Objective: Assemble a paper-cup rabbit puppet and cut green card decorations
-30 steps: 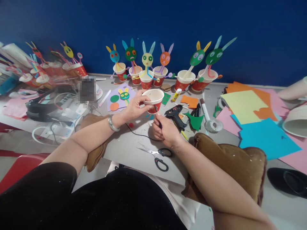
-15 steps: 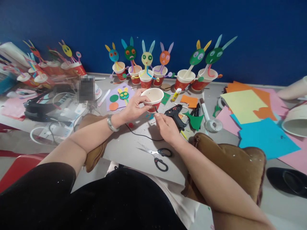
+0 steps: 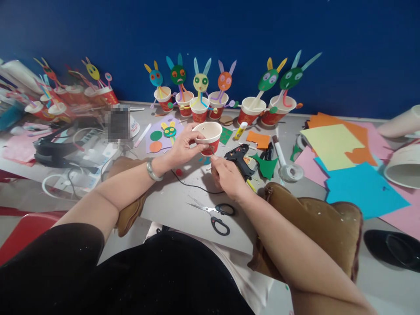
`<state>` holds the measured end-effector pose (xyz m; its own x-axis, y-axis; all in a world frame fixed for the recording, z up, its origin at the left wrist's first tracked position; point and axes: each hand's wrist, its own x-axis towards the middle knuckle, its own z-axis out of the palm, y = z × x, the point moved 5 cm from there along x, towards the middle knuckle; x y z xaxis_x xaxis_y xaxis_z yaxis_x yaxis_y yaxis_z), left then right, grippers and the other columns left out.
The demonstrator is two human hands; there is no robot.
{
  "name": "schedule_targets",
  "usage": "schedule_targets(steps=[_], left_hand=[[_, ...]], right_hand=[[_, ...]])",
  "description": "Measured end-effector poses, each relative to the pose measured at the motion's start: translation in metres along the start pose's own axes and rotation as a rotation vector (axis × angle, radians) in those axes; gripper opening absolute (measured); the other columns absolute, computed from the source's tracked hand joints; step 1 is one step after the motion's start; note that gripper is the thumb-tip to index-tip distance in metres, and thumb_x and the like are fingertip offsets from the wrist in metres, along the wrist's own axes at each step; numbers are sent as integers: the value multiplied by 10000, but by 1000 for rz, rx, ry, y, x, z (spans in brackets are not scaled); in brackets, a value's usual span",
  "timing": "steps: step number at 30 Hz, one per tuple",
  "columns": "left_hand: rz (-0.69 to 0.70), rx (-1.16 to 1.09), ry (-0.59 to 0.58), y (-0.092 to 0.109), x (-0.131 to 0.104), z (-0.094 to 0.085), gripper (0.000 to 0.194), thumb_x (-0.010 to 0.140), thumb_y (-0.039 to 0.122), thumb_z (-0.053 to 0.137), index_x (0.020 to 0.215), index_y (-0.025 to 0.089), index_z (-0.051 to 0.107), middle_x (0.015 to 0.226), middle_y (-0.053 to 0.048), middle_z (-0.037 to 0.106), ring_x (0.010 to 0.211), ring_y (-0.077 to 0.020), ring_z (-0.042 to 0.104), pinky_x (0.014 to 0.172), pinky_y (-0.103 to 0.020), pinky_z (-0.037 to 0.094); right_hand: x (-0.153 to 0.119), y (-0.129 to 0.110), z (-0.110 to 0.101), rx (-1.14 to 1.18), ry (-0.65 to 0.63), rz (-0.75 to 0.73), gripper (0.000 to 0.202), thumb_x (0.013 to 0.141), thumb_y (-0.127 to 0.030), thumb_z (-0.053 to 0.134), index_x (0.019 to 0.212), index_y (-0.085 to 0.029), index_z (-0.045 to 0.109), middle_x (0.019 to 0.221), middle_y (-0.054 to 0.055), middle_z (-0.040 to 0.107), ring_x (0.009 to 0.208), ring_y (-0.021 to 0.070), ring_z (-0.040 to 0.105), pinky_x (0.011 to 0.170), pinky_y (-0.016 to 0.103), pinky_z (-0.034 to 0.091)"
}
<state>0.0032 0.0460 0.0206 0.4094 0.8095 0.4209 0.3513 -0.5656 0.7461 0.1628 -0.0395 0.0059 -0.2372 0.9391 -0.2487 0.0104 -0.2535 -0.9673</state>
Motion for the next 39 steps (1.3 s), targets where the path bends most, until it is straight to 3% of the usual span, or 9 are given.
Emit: schedule_targets(steps=[18,29,32,35,39], left_hand=[[23,37,36,0,0,0,86,948,304,765,951,221,743,1329,-98,652,1293,-255,655,1154,-447,573],[43,65,56,5,-3,0,32,944,216,756,916,206,743,1366,-113,648,1360,-278,638,1218,-497,543],[51,109,44,9,-6,1,41,951,177,730,925,206,743,1409,-111,635,1387,-281,622,1223,-507,534],[57,123,37,11,-7,2,56,979,200,716,932,204,745,1396,-120,635,1393,-279,615,1213,-494,533],[59,144,42,9,-8,5,90,1003,256,726,930,208,745,1387,-129,636,1392,-280,613,1218,-500,524]], right_hand=[[0,-5,3,83,-26,25,656,852,-786,738,606,-282,396,438,-76,295,368,74,212,339,254,179],[3,-2,1,36,-8,25,710,846,-837,724,564,-279,388,434,-64,299,366,82,210,353,272,155],[5,-4,-7,-96,12,-27,699,904,-828,671,572,-279,395,467,-51,313,417,107,248,401,299,192],[7,-13,-18,-365,69,-182,678,969,-801,603,598,-268,406,539,-15,397,529,145,350,511,319,269],[5,-19,-26,-690,180,-258,566,1043,-613,596,654,-260,384,590,5,437,605,181,394,633,340,268]])
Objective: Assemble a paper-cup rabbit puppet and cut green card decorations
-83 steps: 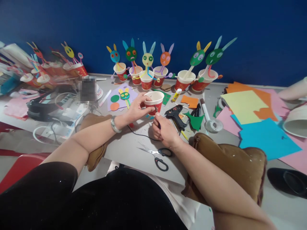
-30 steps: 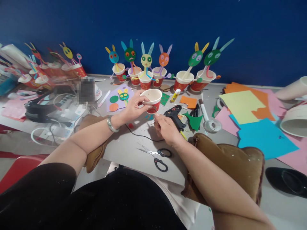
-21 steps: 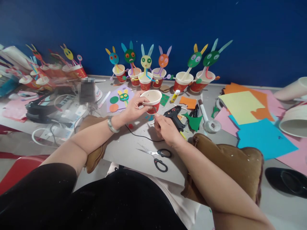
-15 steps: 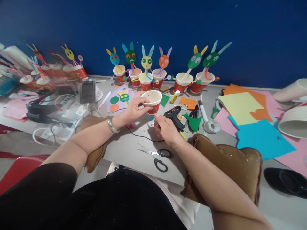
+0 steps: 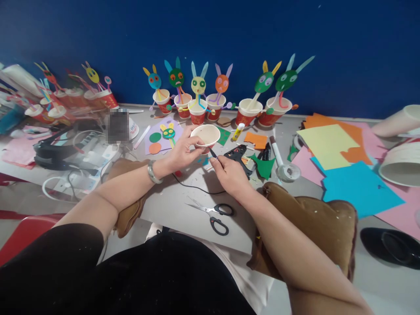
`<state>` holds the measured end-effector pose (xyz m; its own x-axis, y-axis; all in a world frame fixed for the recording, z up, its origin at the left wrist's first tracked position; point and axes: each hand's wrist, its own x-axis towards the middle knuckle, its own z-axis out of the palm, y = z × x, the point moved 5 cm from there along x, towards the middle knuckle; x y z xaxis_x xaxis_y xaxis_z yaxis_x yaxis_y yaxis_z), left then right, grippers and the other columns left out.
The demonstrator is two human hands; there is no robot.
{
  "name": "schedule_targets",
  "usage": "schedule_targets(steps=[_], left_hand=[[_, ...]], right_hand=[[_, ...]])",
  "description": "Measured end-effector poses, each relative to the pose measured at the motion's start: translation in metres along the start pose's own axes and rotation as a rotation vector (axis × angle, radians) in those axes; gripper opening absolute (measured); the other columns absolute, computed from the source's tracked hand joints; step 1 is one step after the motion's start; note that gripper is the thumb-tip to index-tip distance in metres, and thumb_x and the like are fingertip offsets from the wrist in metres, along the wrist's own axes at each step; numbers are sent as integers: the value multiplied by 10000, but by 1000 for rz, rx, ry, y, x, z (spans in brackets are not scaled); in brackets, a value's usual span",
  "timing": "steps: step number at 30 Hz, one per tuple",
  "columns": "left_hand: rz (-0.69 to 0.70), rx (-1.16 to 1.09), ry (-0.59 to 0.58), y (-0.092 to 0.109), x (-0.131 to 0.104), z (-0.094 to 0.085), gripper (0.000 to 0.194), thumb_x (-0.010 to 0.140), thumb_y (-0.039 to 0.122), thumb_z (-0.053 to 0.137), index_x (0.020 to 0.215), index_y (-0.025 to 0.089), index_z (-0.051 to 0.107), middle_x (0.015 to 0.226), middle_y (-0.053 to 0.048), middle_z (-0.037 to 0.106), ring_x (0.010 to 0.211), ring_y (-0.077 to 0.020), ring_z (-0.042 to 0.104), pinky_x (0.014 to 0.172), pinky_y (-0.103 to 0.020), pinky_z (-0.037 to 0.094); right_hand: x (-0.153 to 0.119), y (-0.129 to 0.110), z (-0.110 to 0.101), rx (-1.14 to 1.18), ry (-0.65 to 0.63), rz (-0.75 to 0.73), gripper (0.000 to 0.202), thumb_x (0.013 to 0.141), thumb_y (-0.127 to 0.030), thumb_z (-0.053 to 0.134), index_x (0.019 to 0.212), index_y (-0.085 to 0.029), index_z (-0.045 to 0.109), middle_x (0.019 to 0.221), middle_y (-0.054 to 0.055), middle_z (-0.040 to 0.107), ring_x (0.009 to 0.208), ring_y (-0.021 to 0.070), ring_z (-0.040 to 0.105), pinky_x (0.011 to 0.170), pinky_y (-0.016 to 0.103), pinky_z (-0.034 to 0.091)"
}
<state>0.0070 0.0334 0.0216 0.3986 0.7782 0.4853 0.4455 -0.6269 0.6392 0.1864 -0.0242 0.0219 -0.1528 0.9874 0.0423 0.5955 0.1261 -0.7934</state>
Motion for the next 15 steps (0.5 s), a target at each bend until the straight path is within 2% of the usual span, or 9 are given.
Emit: schedule_targets(steps=[2,5,7,9,11,13,15], left_hand=[[7,11,-2,-1,-1,1,91,1006,263,729,935,209,747,1401,-130,634,1397,-281,614,1224,-508,523],[14,29,-2,-1,-2,2,83,1007,259,731,947,205,748,1409,-129,633,1405,-280,616,1230,-505,528],[16,47,-1,-1,-3,3,64,1006,242,729,959,203,748,1419,-127,632,1420,-274,610,1232,-485,532],[28,60,8,-1,-3,3,52,1007,226,724,968,201,749,1422,-129,633,1427,-268,606,1221,-465,542],[46,73,20,0,-3,3,64,1011,218,713,964,198,751,1412,-133,638,1420,-268,610,1207,-460,549],[54,91,25,-1,-3,3,77,1014,216,706,956,198,753,1405,-134,643,1411,-272,616,1202,-470,550],[58,111,20,-2,-3,4,70,1011,212,706,963,200,755,1407,-133,642,1410,-276,617,1207,-483,546]], right_hand=[[-3,-1,-1,-197,32,42,472,1057,-520,617,712,-256,431,608,8,450,611,191,405,657,345,222],[-8,-7,-3,-504,90,113,335,1072,-464,596,835,-241,512,652,28,510,644,212,471,685,343,173],[-8,-10,-3,-588,95,138,297,1070,-436,561,855,-238,508,665,36,530,661,219,485,692,341,173],[-5,-11,-1,-470,46,131,327,1051,-422,544,789,-248,452,653,28,508,659,209,469,682,336,212],[-2,-9,4,-167,-65,136,419,1050,-471,502,706,-264,381,613,7,448,617,189,437,649,329,272],[-2,-3,12,174,-219,218,515,1057,-588,428,654,-284,328,551,-23,353,523,165,352,575,327,287],[-4,2,20,392,-337,334,568,1044,-692,366,638,-299,304,508,-51,260,451,148,238,505,330,238]])
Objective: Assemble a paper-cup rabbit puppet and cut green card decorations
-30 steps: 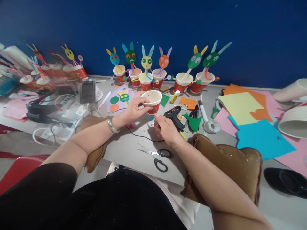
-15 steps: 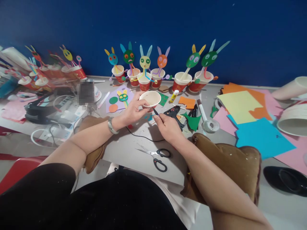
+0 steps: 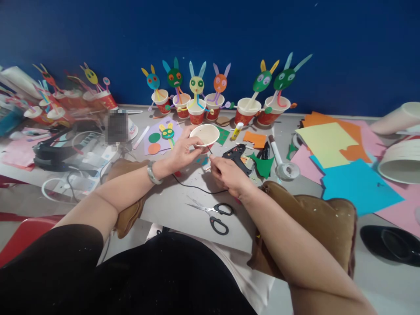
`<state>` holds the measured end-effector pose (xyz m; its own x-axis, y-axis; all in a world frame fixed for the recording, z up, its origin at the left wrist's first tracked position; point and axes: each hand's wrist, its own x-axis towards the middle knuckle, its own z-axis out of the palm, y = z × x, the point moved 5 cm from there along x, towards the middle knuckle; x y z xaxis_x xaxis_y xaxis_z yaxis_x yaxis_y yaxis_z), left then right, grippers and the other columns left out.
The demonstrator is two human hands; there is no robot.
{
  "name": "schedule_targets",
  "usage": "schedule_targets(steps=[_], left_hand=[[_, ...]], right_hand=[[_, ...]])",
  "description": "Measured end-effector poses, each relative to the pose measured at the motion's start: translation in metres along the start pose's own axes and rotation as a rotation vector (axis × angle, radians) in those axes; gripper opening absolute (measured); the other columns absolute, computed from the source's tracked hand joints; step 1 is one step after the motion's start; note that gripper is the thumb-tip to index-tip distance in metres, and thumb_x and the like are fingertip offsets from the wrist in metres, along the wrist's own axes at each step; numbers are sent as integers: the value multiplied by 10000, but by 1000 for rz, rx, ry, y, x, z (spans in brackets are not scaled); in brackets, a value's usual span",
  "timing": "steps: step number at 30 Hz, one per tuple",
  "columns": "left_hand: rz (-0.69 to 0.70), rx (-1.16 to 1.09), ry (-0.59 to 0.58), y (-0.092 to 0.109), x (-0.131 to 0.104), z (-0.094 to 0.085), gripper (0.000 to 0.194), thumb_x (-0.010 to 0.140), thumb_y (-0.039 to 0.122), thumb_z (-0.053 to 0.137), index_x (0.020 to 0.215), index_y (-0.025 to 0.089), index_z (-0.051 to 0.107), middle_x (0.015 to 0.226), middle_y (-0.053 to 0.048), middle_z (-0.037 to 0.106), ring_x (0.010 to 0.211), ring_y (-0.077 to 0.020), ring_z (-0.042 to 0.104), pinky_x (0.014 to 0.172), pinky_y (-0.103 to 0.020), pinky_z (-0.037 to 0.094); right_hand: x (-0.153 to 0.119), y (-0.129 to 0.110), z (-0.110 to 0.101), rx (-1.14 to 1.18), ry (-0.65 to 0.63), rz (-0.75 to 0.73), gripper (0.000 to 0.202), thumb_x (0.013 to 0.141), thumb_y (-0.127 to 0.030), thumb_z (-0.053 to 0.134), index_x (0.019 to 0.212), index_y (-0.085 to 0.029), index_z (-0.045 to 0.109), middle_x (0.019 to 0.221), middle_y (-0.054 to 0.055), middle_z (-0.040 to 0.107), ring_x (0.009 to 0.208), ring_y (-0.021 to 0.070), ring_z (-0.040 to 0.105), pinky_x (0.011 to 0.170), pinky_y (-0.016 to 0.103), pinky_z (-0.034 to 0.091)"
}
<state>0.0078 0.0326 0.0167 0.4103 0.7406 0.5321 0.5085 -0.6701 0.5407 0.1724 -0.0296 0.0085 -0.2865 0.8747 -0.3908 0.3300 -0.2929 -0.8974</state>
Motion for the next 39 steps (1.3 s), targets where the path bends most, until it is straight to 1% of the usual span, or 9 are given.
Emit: schedule_targets(steps=[3,6,12,16,22,24,29,36,39], left_hand=[[13,2,0,0,0,0,55,999,187,709,989,198,762,1432,-139,624,1425,-277,609,1202,-473,552],[12,-7,1,3,0,-1,63,1011,188,703,996,196,764,1436,-140,621,1421,-268,613,1195,-458,561],[-7,-18,-18,7,0,-3,100,1046,253,695,996,200,762,1442,-143,630,1435,-265,623,1228,-475,543],[-14,-36,-14,4,0,1,87,1038,230,694,998,193,762,1449,-153,616,1437,-254,623,1225,-454,549],[-23,-46,-24,1,0,3,87,1014,175,677,994,189,761,1442,-155,621,1417,-269,634,1209,-462,550],[-19,-58,-28,2,-1,3,104,1021,177,661,995,188,762,1443,-152,625,1408,-273,638,1195,-456,556],[-19,-47,-35,3,-1,5,71,1011,190,698,998,195,768,1448,-143,638,1403,-275,639,1220,-478,544],[-32,-22,-41,2,0,4,78,1011,182,700,1010,195,777,1442,-149,640,1411,-267,637,1202,-461,561],[-36,-9,-24,2,0,3,37,992,204,747,986,195,782,1422,-145,638,1415,-277,627,1213,-464,553]], right_hand=[[1,-1,-4,-78,69,-60,543,1026,-676,399,647,-296,316,514,-44,294,473,155,280,521,331,267],[-4,-12,-11,-506,313,-215,433,1022,-561,456,703,-274,401,597,17,474,611,200,460,634,340,321],[-14,-12,-9,-1121,569,-117,409,1102,-475,405,1053,-174,677,830,157,742,707,270,631,663,357,248],[-10,-12,-11,-888,512,-159,353,1060,-492,459,869,-224,587,738,108,671,673,245,580,667,349,288],[2,1,-1,-39,-20,-4,540,1029,-705,329,664,-307,306,506,-59,257,439,152,231,498,331,260],[2,-1,-4,-125,48,-77,517,1010,-690,383,672,-304,321,518,-51,297,466,160,278,516,325,272],[-3,-9,-18,-725,456,-213,376,973,-547,487,733,-283,368,603,11,441,595,196,384,633,343,221],[6,-3,-15,-456,236,-287,497,1039,-642,390,696,-284,353,575,-2,442,616,198,474,631,324,367],[3,-4,-16,-655,351,-249,465,1058,-605,421,740,-268,457,616,29,544,638,220,532,641,332,331]])
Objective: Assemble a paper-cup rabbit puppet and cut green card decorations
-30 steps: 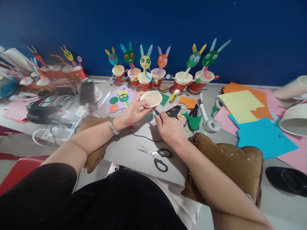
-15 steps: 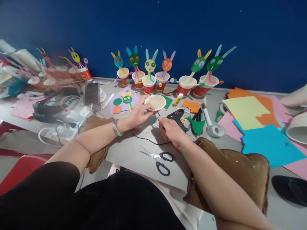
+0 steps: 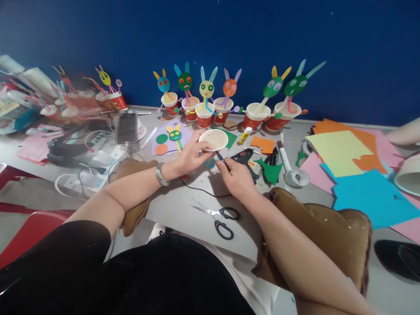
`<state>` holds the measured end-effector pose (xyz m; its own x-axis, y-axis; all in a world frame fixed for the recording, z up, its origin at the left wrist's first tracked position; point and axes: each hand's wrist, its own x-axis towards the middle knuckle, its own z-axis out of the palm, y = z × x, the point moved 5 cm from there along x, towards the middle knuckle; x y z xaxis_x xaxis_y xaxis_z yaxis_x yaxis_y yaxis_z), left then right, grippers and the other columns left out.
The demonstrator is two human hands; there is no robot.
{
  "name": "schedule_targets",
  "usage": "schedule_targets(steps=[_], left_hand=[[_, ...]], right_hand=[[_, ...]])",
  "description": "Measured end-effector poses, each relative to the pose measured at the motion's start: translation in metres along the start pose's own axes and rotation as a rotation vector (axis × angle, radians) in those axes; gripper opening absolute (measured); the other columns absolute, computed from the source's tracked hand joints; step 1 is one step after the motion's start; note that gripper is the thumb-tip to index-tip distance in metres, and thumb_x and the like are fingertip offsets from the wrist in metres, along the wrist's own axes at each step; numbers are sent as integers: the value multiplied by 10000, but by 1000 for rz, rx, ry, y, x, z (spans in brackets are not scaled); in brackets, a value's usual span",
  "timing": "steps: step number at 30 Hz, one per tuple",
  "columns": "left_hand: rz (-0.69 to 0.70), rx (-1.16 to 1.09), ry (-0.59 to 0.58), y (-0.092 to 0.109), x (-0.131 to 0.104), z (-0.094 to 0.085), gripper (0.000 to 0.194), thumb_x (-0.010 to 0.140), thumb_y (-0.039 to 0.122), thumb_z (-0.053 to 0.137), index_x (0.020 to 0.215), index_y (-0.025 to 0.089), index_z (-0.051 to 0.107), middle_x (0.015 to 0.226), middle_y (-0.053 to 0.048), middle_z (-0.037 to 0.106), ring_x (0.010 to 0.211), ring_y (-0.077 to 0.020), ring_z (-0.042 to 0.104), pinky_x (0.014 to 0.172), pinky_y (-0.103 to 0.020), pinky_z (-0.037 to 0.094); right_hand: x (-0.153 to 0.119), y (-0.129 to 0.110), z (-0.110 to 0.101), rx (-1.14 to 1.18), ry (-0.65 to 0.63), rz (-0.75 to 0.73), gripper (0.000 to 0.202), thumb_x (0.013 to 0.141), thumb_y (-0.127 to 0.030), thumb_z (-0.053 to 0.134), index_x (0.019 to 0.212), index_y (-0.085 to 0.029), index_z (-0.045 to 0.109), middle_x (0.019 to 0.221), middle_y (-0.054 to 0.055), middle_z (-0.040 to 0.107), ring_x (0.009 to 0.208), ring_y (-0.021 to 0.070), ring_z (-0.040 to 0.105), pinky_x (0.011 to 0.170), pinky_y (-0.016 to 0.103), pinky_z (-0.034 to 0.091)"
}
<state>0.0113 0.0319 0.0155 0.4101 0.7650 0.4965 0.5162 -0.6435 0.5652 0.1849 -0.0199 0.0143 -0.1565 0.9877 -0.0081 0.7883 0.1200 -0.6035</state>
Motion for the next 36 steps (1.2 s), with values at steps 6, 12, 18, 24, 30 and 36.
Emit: schedule_targets(steps=[6,12,18,24,30,36], left_hand=[[-30,-32,-34,6,-1,-3,66,1021,242,731,994,199,774,1436,-133,639,1409,-265,635,1233,-483,546],[-67,-65,-41,6,-1,-3,65,1014,207,718,983,195,775,1419,-133,626,1414,-249,621,1202,-438,563],[-58,-41,-34,5,-2,-2,76,1014,201,705,977,189,770,1416,-131,630,1376,-247,648,1193,-448,567],[-71,-64,-23,1,-3,0,68,1004,241,739,995,192,784,1445,-138,624,1392,-245,648,1197,-413,561],[-74,-4,-9,-4,-4,4,51,972,223,747,992,202,788,1459,-127,625,1406,-276,633,1178,-425,566],[-54,18,-7,1,-4,0,66,965,214,715,961,194,778,1439,-129,608,1411,-296,595,1168,-443,569]], right_hand=[[-13,-12,-8,-519,128,53,443,1108,-495,409,1069,-167,704,868,179,761,730,282,646,666,351,237],[-3,-3,0,91,-41,21,482,1039,-642,438,737,-266,441,617,16,510,622,198,468,646,336,322],[-2,-2,2,158,-48,31,484,1029,-655,437,731,-274,406,595,-3,461,606,195,445,637,334,313],[-13,-12,-6,-500,115,74,397,1105,-473,413,1054,-183,680,908,172,774,735,277,654,668,357,237],[-3,-7,2,161,-70,45,483,1057,-620,440,718,-276,415,601,17,517,593,202,492,624,341,359],[-5,-4,17,602,-231,186,511,1007,-691,425,680,-307,347,525,-53,314,495,160,296,516,343,301]])
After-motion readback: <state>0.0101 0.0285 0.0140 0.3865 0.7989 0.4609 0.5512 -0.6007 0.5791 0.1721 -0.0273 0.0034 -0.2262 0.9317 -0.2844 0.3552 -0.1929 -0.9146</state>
